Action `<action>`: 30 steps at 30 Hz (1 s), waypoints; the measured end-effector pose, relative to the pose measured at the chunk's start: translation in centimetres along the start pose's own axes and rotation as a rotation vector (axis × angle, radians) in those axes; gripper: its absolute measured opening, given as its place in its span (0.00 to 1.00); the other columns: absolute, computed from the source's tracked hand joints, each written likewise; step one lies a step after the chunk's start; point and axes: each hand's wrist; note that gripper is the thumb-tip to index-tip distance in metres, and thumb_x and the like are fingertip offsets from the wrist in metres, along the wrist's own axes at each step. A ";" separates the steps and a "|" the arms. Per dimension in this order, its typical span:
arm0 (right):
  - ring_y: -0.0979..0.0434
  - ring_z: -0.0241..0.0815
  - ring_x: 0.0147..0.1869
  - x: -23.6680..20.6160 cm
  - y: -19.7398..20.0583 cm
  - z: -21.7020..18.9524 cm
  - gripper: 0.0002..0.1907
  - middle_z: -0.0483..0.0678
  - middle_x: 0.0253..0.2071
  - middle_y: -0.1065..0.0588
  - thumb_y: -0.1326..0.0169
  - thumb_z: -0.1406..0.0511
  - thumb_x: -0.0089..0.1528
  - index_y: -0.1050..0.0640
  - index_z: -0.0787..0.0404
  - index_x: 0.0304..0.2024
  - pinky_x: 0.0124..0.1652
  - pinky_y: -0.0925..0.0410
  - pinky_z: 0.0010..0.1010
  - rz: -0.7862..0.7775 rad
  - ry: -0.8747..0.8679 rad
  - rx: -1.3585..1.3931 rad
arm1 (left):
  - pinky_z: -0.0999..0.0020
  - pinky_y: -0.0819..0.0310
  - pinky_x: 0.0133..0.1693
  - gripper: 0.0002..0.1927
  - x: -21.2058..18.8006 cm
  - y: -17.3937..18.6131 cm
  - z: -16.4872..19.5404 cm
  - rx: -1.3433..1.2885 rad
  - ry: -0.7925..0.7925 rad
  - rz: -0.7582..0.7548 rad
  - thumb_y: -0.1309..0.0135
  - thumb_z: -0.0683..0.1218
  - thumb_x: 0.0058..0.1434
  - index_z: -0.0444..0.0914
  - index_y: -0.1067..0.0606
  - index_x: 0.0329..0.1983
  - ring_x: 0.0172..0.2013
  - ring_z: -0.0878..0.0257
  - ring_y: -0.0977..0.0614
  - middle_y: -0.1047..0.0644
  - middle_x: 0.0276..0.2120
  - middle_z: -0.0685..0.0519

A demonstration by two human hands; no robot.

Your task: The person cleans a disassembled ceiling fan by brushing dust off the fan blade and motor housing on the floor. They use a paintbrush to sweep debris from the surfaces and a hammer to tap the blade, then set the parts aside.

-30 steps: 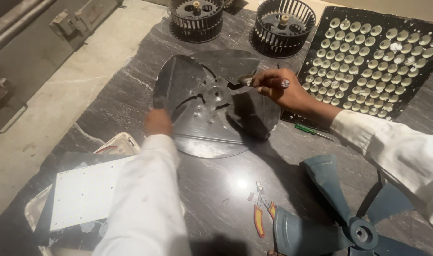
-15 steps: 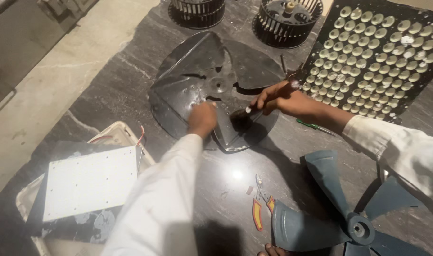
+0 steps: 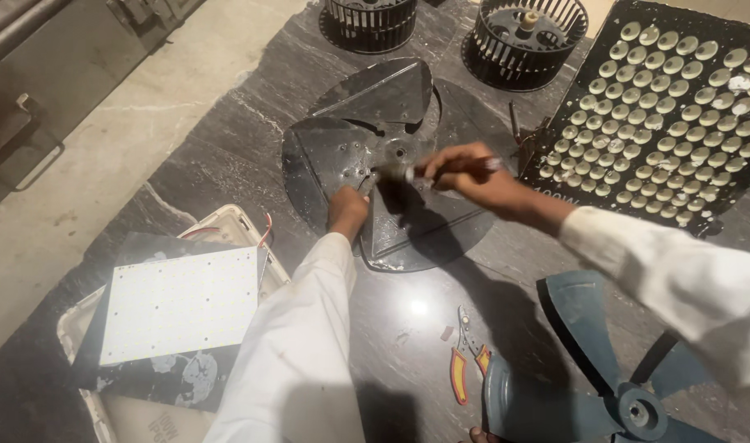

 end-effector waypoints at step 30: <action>0.14 0.55 0.49 -4.0 -1.9 0.9 0.10 0.59 0.44 0.17 0.54 0.74 0.61 0.22 0.67 0.28 0.48 0.18 0.48 -0.076 -0.275 -0.080 | 0.52 0.29 0.59 0.22 0.7 0.1 1.0 0.046 0.095 -0.052 0.38 0.53 0.63 0.42 0.22 0.57 0.60 0.45 0.24 0.25 0.60 0.44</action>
Point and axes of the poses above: each hand's wrist, its own x-axis towards the middle knuckle, its own y-axis out of the back of the hand, z = x × y
